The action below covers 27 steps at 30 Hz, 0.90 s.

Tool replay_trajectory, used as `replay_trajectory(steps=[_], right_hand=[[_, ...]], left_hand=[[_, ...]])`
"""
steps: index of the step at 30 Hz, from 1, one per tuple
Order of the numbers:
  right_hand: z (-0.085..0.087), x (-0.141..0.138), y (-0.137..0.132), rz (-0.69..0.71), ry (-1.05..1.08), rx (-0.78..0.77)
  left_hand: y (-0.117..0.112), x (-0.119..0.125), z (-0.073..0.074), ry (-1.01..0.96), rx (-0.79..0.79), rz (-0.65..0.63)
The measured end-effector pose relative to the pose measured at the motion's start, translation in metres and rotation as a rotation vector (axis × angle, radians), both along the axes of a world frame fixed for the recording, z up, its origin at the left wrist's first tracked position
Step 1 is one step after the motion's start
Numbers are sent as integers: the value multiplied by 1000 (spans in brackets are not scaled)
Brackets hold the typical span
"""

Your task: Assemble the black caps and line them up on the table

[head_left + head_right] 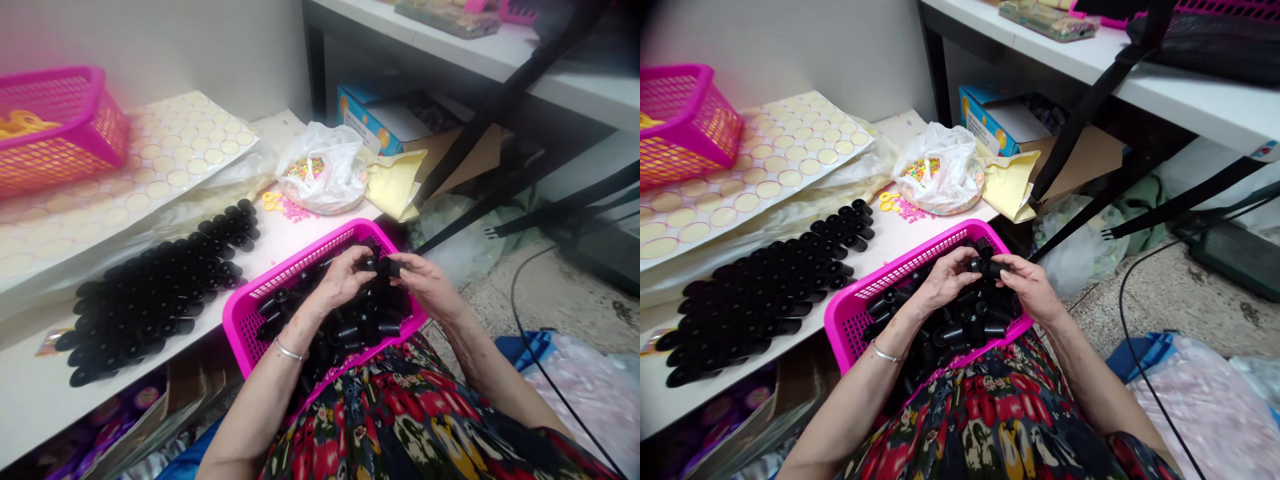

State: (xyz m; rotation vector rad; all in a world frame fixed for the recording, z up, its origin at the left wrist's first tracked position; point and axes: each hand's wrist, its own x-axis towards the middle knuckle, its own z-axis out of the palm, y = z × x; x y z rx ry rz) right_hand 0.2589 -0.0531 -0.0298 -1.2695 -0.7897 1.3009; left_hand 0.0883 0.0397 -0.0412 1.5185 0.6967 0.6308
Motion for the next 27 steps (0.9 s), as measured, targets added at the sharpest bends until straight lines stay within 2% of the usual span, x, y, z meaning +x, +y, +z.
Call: replay_trajectory(steps=[4,8,14,22,27], right_hand=[[8,-1,1,45,-379,112],[19,-5,2,130,-690,221],[21,-7,3,122,-789,249],[19,-10,5,162,-898,298],[19,-12,5,179,-1008,389]], left_hand=[[2,-7,-1,9,113,15],[2,-11,5,15,245,11],[5,-17,16,81,368,-1],[5,-20,9,175,452,-57],[6,-22,10,170,474,-91]])
